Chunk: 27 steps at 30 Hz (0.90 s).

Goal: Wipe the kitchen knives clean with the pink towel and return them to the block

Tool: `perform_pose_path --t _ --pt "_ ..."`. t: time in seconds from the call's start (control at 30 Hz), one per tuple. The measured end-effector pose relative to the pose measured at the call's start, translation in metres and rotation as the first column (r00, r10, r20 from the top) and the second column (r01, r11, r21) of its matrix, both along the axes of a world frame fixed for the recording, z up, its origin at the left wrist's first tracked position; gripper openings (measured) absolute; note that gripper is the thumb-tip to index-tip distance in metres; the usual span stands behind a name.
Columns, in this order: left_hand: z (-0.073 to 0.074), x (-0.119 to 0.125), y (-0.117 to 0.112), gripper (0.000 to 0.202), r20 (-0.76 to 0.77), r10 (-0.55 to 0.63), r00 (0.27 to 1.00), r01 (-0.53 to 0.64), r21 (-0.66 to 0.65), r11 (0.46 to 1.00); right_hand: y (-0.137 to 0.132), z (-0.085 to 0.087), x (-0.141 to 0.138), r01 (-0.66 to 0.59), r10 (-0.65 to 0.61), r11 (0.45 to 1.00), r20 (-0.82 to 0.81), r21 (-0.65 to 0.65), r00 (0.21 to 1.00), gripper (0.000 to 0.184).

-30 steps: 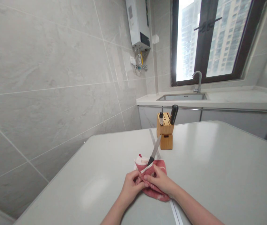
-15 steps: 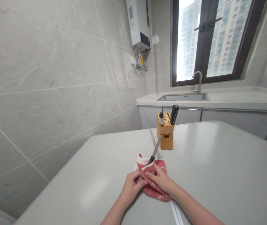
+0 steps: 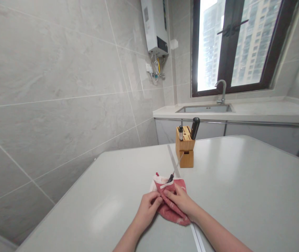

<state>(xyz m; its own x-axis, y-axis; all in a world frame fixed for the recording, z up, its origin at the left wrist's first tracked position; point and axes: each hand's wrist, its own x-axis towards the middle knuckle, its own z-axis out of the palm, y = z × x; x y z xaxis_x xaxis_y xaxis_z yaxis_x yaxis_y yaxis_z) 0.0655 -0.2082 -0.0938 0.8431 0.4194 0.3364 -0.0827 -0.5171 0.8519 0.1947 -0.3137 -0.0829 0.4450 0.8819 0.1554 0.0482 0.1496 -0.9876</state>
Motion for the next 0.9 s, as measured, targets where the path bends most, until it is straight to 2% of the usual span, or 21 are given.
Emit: perform_pose_path --t 0.13,0.4,0.67,0.9 --pt "-0.0005 -0.0003 0.0 0.036 -0.019 0.012 1.0 -0.012 0.02 1.0 0.0015 0.0004 0.0008 0.009 -0.009 1.0 -0.048 0.0 0.999 0.029" --pt "0.0013 0.0001 -0.0017 0.043 -0.022 0.044 0.999 -0.043 0.023 0.999 0.0003 0.006 -0.0048 0.003 0.004 1.0 -0.261 0.027 0.965 0.03" --pt "0.0038 -0.0006 -0.0037 0.045 -0.035 0.077 0.996 -0.077 0.001 0.997 0.0039 -0.0013 -0.0042 -0.013 0.029 0.999 -0.373 0.044 0.927 0.034" --pt "0.007 -0.0011 -0.0057 0.048 -0.023 0.104 0.994 -0.104 -0.007 0.995 0.0071 -0.0023 -0.0002 0.04 0.002 0.996 -0.442 0.085 0.897 0.033"
